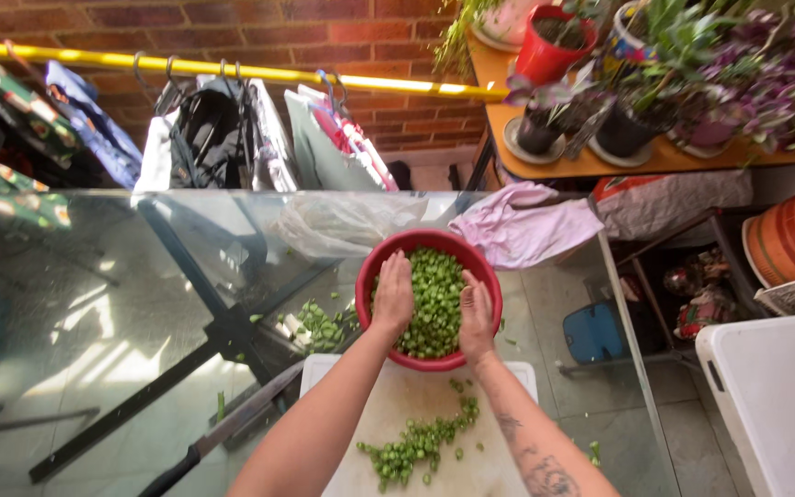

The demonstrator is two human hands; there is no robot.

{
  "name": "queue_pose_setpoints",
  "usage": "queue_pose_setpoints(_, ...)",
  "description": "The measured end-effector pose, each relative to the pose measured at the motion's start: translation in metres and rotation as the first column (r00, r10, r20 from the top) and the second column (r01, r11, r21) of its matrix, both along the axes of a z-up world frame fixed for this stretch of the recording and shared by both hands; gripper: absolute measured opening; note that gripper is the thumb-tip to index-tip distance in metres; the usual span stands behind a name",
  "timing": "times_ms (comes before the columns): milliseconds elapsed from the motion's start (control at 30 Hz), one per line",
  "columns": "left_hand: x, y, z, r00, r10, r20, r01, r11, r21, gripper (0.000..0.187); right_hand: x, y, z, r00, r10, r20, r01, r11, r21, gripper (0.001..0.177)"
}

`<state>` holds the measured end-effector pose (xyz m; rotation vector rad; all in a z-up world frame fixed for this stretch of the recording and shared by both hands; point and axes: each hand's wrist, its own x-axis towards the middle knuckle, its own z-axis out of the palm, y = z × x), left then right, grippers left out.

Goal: The person chops green beans on a white cutting board using a knife and transfers the chopped pieces into a red bowl. The person then carries the bowl of chopped beans into the kitchen.

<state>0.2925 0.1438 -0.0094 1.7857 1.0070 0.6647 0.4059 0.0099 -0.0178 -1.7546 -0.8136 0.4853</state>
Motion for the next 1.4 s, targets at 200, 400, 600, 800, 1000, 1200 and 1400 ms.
queue_pose_setpoints(200,-0.171,-0.107,0.036,0.988,-0.11,0.104,0.071,0.942,0.329,0.045,-0.019,-0.15,0.017,0.801,0.297,0.52,-0.254,0.955,-0.155,0.056)
queue_pose_setpoints(400,-0.204,-0.231,-0.028,0.982,0.141,-0.127,-0.137,0.99,0.042,0.062,-0.054,-0.16,-0.017,0.693,0.469,0.547,-0.298,0.878,-0.375,0.092)
queue_pose_setpoints(600,-0.134,-0.227,-0.044,0.981,-0.011,0.193,0.045,0.984,-0.171,0.065,-0.1,-0.156,-0.021,0.566,0.717,0.407,-0.615,0.696,-0.371,0.111)
queue_pose_setpoints(800,-0.163,-0.22,-0.029,0.938,0.059,0.342,0.022,0.974,-0.227,0.057,-0.122,-0.155,-0.009,0.527,0.694,0.49,-0.559,0.718,-0.415,0.119)
queue_pose_setpoints(1000,-0.274,-0.235,-0.024,0.941,0.334,-0.056,-0.336,0.941,-0.037,0.049,-0.137,-0.146,-0.016,0.452,0.615,0.646,-0.509,0.773,-0.38,0.048)
queue_pose_setpoints(1200,-0.335,-0.272,-0.019,0.844,0.326,-0.427,-0.219,0.934,0.281,0.056,-0.13,-0.143,-0.025,0.394,0.636,0.663,-0.552,0.741,-0.383,0.025)
queue_pose_setpoints(1400,-0.348,-0.284,-0.002,0.738,0.3,-0.605,-0.101,0.935,0.339,0.055,-0.12,-0.144,-0.035,0.396,0.63,0.669,-0.501,0.758,-0.418,0.016)
